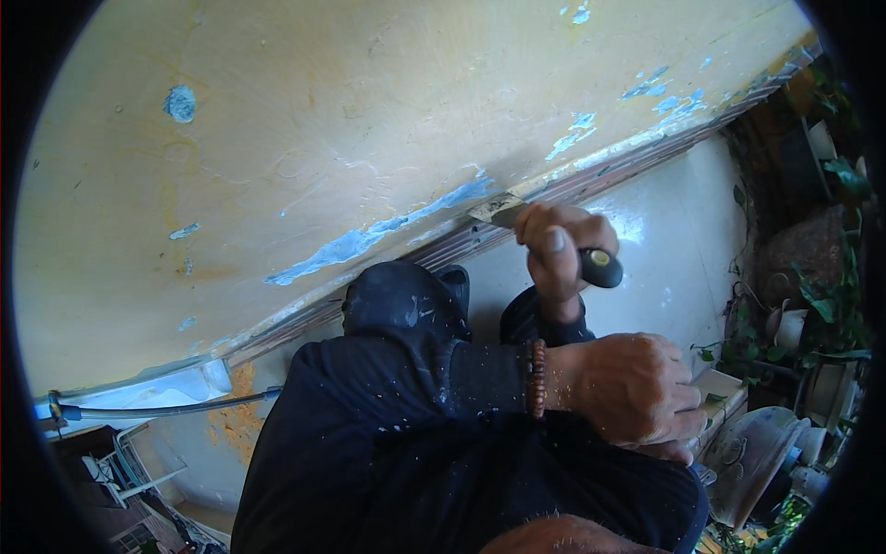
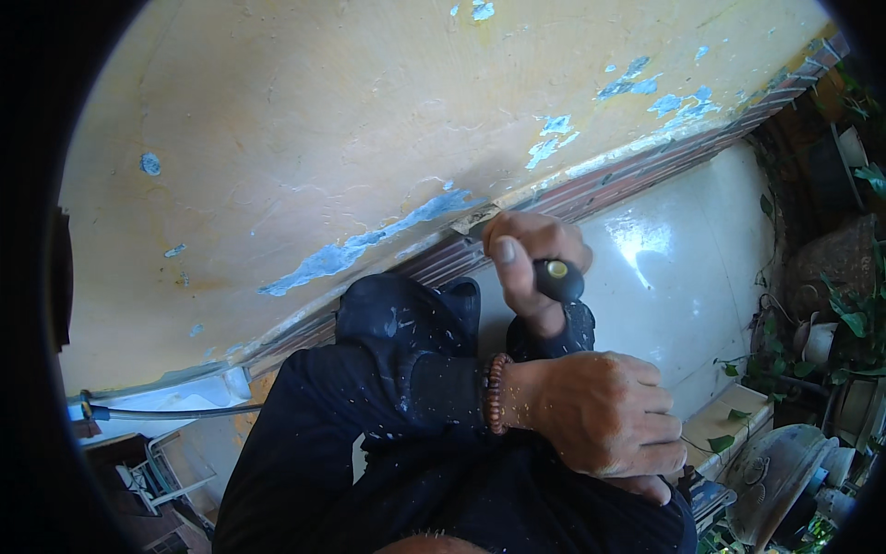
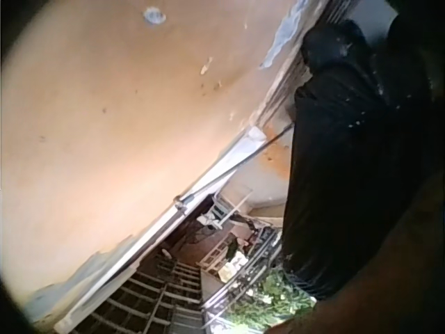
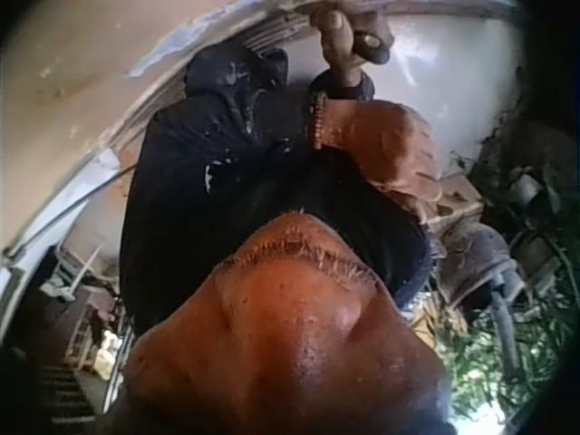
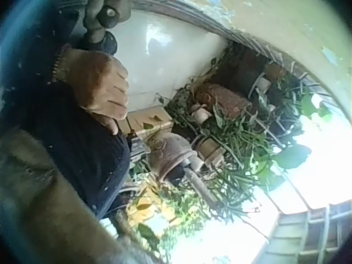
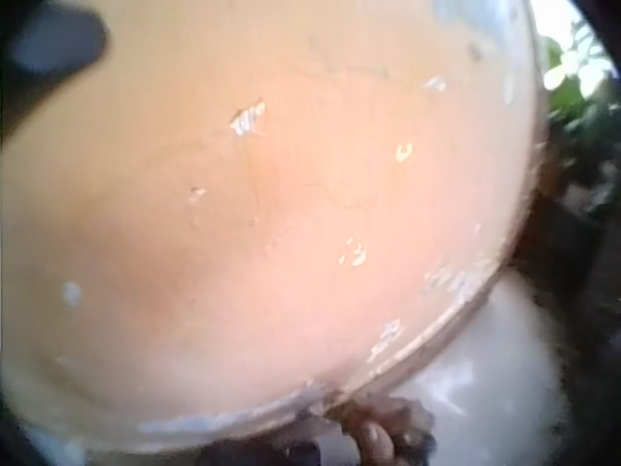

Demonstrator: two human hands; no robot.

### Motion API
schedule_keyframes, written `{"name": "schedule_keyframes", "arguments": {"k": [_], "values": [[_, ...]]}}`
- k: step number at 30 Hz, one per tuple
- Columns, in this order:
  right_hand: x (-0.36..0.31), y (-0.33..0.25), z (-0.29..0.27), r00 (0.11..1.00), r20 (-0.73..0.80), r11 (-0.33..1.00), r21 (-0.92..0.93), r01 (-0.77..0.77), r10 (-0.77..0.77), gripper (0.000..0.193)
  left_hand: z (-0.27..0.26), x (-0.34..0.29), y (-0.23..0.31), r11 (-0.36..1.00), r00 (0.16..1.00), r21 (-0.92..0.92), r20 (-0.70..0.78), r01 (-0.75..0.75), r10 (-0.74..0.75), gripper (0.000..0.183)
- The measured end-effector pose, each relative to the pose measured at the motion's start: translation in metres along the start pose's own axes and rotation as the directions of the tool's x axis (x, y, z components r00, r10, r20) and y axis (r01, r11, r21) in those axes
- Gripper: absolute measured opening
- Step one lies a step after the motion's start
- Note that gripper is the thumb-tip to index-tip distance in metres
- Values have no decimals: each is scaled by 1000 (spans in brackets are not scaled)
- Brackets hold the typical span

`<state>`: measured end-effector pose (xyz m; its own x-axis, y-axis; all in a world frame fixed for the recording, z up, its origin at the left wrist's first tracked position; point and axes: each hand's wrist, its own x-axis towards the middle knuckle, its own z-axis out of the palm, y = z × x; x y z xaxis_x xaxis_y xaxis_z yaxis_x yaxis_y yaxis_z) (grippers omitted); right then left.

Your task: Scraping old paint off an exterior wall using a scraper tool.

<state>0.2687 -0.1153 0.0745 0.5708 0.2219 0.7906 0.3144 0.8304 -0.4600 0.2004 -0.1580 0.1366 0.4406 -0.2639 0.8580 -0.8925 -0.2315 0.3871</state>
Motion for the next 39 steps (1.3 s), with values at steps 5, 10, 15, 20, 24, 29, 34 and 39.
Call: {"name": "schedule_keyframes", "arguments": {"k": [5, 10, 15, 20, 24, 29, 34, 39], "values": [[-17, 0, 8, 996, 46, 956, -287, -65, 82, 24, -8, 3, -9, 999, 999, 51, 50, -13, 10, 43], [-33, -7, 12, 998, -49, 985, -166, -51, 43, 24, -23, 13, -11, 972, 999, 234, 19, -37, 34, 46], [-55, 2, -10, 994, -107, 960, -273, -64, 36, 25, -71, -5, 52, 868, 972, 493, -174, -54, 160, 49], [-36, -29, -11, 967, 163, 883, -458, -102, 196, 36, -179, -59, 122, 159, 956, 943, -292, 291, -16, 35], [-34, -25, -18, 943, 181, 886, -428, -179, 278, 35, -251, -78, 130, -176, 976, 965, -209, 195, -64, 61], [-8, -22, -13, 984, 132, 923, -380, -65, 124, 37, -272, -97, 109, -397, 985, 915, -121, 64, -121, 91], [39, -46, 5, 994, -59, 996, 4, -93, 93, 28, -273, -102, 105, -423, 979, 904, -133, 56, -155, 90], [31, -14, 12, 992, -106, 993, -85, -81, 72, 26, -275, -102, 101, -436, 982, 897, -142, 72, -129, 88]]}}
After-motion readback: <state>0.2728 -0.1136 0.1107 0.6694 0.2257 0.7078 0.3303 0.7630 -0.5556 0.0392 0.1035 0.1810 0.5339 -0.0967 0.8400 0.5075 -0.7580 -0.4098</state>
